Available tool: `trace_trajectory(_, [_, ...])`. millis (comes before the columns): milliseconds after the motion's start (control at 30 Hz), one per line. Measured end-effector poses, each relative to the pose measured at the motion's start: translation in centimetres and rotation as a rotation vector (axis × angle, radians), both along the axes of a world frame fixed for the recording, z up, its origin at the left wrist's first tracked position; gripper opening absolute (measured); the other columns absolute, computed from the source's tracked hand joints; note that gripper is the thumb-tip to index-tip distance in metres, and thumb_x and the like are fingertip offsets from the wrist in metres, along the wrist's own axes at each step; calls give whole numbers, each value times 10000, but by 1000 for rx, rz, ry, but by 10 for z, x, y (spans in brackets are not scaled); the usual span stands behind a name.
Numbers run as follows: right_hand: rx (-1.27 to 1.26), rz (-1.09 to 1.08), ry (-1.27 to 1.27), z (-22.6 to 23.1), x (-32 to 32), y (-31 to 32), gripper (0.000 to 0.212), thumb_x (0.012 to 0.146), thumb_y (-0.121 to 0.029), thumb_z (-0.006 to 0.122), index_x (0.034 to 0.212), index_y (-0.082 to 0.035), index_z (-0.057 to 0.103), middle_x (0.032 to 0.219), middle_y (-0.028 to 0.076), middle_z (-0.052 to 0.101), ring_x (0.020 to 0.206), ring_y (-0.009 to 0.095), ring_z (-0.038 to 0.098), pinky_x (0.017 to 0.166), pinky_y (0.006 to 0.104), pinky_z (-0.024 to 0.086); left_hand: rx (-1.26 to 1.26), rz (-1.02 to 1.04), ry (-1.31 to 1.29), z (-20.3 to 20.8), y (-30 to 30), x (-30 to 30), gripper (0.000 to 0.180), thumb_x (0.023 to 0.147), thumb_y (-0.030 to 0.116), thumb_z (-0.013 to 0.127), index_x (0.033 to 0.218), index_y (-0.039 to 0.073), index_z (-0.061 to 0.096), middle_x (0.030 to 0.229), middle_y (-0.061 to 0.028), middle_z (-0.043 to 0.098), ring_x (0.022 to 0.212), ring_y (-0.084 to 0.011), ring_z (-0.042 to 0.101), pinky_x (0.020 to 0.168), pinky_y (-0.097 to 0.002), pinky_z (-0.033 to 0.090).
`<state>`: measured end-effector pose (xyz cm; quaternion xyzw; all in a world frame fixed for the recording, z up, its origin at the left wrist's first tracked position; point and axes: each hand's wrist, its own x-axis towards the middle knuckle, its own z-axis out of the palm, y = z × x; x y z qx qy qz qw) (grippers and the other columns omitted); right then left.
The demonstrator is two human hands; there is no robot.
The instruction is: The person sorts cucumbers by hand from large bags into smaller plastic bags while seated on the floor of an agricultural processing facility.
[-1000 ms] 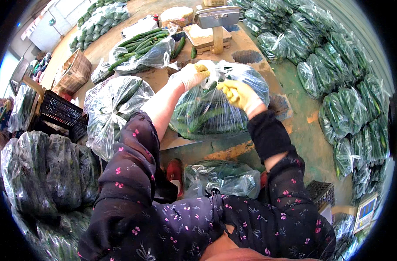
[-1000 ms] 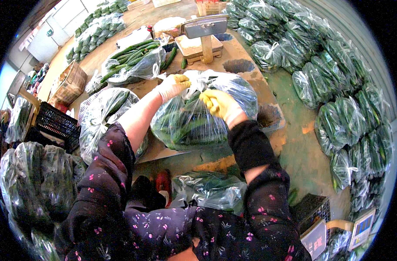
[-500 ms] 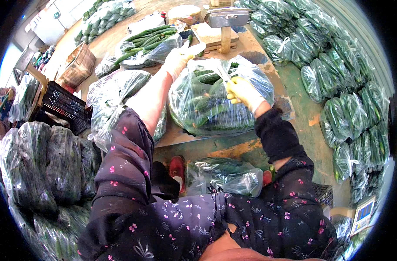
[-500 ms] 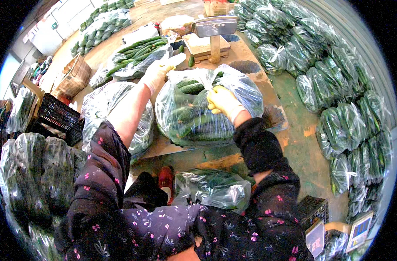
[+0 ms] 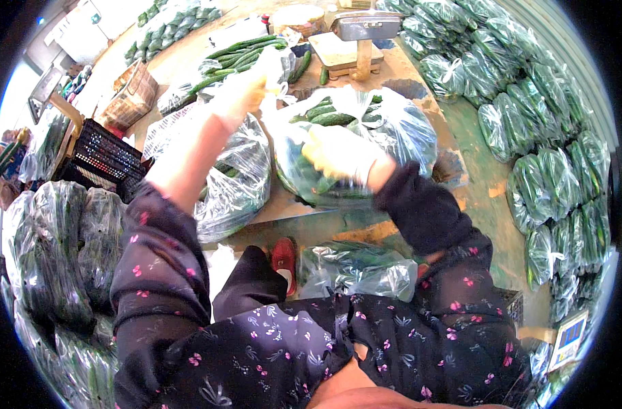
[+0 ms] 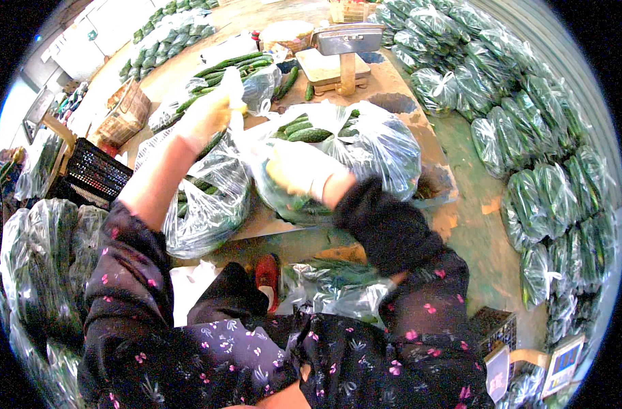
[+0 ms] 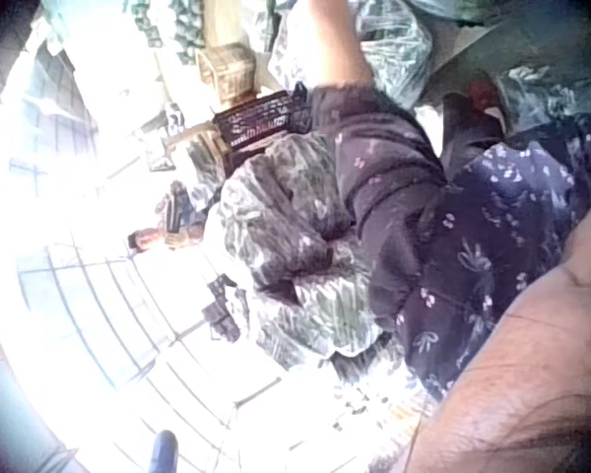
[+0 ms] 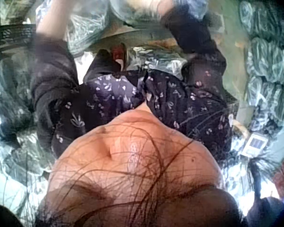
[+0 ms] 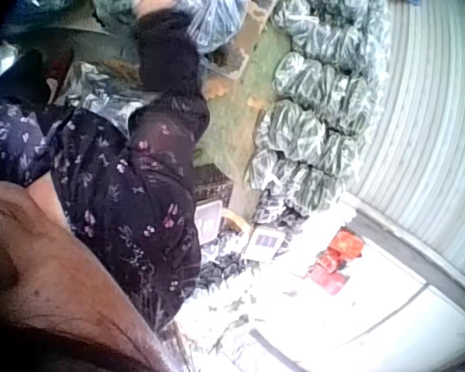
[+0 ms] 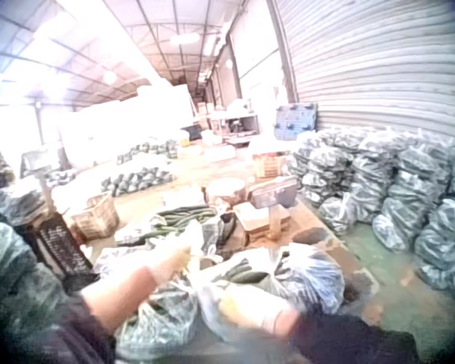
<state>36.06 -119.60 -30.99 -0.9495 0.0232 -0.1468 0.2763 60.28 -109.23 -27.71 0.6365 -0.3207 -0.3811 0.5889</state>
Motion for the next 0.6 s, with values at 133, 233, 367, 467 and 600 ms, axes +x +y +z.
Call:
trace_trajectory(133, [-127,232,156,6,-72,46,190,904,-213,568,849,-33,538,776,160,594,664,329,631,578,434,490,-163,212,-192,29,124,-31,165,985,200,515,930,83,617,735,12,551,614,-85,476,541,-228,385])
trace_trajectory(233, [345,212,515,16,-126,49,162,892,-175,597,991,-49,572,758,86,593,595,195,601,544,318,495,-489,42,147,73,219,-27,220,990,266,529,910,79,613,725,5,554,626,-77,490,543,-223,373])
trace_trajectory(367, [967,-53,334,-4,-148,-19,364,868,-138,631,1208,-56,531,819,41,599,620,93,561,546,234,474,-385,668,0,98,301,-43,295,976,333,566,901,60,648,745,-23,585,655,-93,506,584,-249,400])
trace_trajectory(467, [790,-230,353,-25,-149,-92,342,866,-191,661,1178,-69,591,883,5,619,781,98,592,659,259,487,205,597,-832,45,291,-67,240,917,255,638,967,21,644,838,-54,644,754,-114,579,709,-298,472])
trace_trajectory(600, [-127,-543,482,-18,-135,-133,281,820,-213,605,1079,-116,659,1027,130,686,980,304,651,849,404,498,108,69,-752,-5,204,-146,284,880,209,618,1130,82,664,1164,-107,646,1106,-275,592,984,-381,446])
